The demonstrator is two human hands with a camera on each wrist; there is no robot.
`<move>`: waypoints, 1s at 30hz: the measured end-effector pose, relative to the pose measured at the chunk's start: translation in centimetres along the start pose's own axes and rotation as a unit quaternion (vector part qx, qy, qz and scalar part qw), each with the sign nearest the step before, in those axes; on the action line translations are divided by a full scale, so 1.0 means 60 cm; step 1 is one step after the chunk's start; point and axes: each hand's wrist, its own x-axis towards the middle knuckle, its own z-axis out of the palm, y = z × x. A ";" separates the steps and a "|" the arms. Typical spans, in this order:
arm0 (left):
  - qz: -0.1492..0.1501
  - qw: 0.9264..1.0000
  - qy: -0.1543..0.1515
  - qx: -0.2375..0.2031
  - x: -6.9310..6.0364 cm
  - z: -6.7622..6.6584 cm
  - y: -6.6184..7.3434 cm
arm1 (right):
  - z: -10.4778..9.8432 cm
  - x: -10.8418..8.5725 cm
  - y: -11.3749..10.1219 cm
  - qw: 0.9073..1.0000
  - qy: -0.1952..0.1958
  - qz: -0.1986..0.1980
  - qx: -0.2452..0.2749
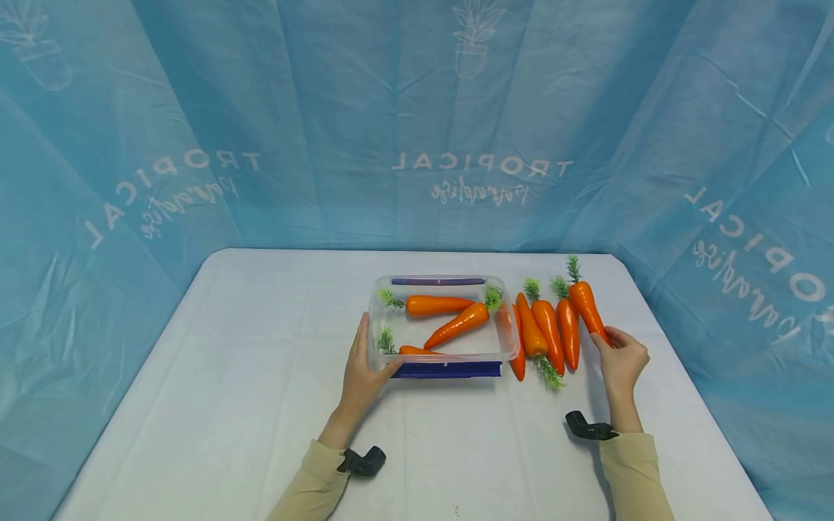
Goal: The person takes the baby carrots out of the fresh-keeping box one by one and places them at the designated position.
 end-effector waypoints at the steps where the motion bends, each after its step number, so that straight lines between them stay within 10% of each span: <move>1: 0.001 1.000 0.000 0.001 0.000 0.000 0.000 | 0.000 0.000 0.001 1.000 0.001 0.000 0.001; 30: 0.005 1.000 0.001 0.000 -0.001 0.000 0.001 | 0.010 0.000 0.032 0.996 -0.030 0.066 -0.049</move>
